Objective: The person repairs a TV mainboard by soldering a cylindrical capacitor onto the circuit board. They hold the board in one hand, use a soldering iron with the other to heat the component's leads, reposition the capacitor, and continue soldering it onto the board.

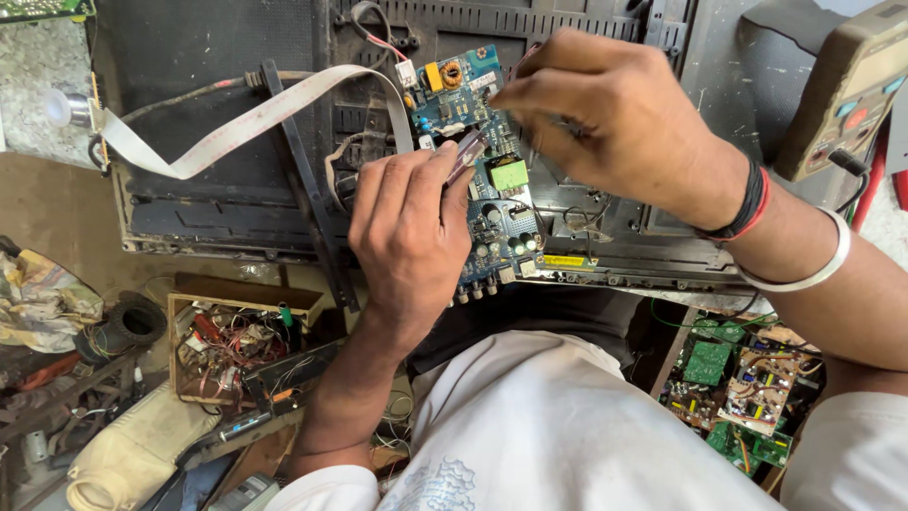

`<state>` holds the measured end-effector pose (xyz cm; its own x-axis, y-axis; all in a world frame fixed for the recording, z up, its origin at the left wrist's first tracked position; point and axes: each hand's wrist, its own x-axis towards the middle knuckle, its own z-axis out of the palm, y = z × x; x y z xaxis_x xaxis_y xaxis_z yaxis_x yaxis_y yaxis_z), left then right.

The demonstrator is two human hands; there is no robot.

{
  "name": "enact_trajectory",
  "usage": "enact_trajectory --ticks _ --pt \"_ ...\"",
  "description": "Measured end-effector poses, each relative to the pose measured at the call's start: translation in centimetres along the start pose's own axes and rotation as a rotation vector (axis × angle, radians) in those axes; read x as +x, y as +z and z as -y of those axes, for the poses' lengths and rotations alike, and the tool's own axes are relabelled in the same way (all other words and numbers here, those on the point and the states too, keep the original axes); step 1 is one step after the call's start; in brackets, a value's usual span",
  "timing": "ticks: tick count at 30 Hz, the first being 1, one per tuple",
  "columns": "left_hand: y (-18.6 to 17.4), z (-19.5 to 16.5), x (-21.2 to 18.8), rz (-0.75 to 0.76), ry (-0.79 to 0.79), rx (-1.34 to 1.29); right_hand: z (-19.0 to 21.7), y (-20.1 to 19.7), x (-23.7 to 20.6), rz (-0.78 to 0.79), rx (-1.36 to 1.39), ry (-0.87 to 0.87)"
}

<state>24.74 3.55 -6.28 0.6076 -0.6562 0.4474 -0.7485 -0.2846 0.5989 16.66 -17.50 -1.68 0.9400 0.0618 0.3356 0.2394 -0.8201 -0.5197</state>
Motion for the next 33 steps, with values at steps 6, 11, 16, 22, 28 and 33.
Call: enact_trajectory --ticks 6,11,16,22,28,33 --pt "0.1 -0.1 -0.1 0.004 0.000 0.011 0.0 0.8 -0.2 0.062 0.110 0.095" --pt "0.2 -0.1 0.0 -0.007 0.001 0.004 -0.6 0.7 0.1 0.176 0.300 0.322" --pt "-0.2 -0.3 0.0 0.015 -0.011 -0.003 -0.7 0.7 0.4 0.132 0.205 0.184" --pt "-0.5 0.1 0.4 0.045 -0.020 -0.026 -1.7 0.4 0.7 0.160 0.164 0.213" --pt "-0.8 -0.1 0.8 0.077 -0.025 -0.036 -1.8 0.2 0.8 0.194 0.214 0.147" --pt "-1.0 -0.3 0.9 0.081 -0.018 -0.043 -1.3 0.3 0.6 0.210 0.204 0.168"
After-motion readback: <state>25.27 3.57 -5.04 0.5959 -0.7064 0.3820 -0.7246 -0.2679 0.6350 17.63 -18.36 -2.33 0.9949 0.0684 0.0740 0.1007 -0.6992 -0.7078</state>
